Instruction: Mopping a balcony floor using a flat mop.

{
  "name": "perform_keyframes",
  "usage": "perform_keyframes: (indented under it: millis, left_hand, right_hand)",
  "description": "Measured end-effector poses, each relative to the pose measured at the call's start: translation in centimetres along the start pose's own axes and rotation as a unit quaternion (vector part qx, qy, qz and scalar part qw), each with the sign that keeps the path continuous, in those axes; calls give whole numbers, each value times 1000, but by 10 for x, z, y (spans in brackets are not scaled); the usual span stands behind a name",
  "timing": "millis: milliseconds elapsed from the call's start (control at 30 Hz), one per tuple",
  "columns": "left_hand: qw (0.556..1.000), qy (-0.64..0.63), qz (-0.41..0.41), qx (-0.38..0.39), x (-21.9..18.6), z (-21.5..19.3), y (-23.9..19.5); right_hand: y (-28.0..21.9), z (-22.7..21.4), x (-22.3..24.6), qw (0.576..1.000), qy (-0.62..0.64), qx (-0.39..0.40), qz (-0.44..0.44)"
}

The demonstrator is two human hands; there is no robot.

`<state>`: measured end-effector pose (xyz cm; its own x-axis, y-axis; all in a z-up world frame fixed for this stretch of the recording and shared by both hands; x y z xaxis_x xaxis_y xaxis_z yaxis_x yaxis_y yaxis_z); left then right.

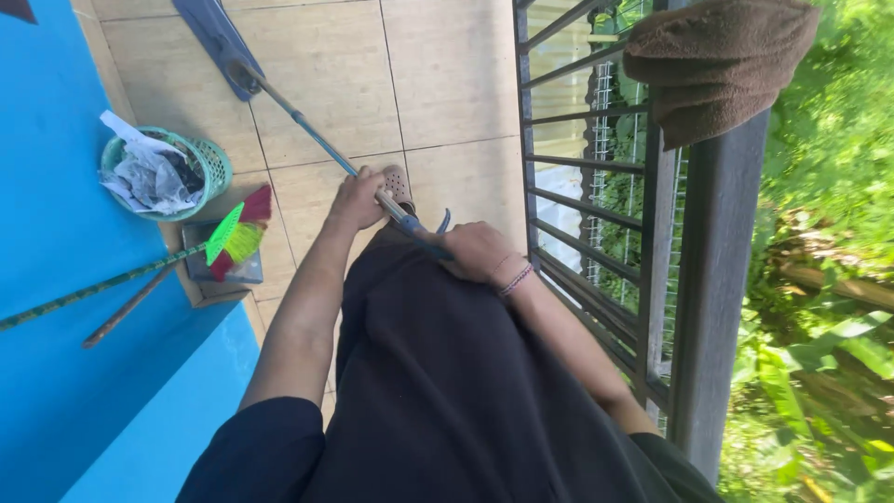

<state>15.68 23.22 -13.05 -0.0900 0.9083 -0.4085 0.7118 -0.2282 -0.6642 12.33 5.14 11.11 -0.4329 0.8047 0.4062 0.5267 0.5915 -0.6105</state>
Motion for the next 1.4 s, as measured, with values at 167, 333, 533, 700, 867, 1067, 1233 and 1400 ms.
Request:
perform_keyframes:
  millis: [167, 333, 533, 700, 867, 1067, 1233, 1400]
  left_hand:
    - [998, -12, 60, 20, -90, 54, 6]
    - [986, -51, 153, 50, -236, 93, -64]
    - [947, -63, 286, 136, -362, 212, -142]
    - [921, -59, 337, 185, -406, 275, -185]
    - [900, -8, 365, 239, -434, 268, -225]
    - [885, 58, 383, 260, -441, 270, -263]
    - [890, 91, 341, 289, -424, 254, -263]
    - [943, 77, 265, 184, -356, 248, -192]
  right_hand:
    - [-87, -6, -49, 996, 26, 3, 85]
    - [-232, -21, -56, 949, 236, 35, 207]
    - [-380, 46, -55, 894, 295, 58, 332]
    - [-451, 86, -40, 856, 326, 76, 394]
    - [-484, 116, -27, 862, 340, 58, 372]
    - [-513, 147, -6, 883, 327, 31, 335]
    - [-501, 160, -14, 918, 295, -37, 262]
    - [-439, 149, -32, 875, 388, -105, 269]
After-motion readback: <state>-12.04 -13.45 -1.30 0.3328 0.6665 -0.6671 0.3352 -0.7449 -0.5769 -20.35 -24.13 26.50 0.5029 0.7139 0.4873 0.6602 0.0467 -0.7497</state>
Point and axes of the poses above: each hand's wrist, its own y-axis towards the middle knuckle, its own z-axis out of the palm, x = y × z, the point moved 6 cm from there along y, towards the middle knuckle, and after that the axes turned 5 degrees about -z, right-handed, at the moved point
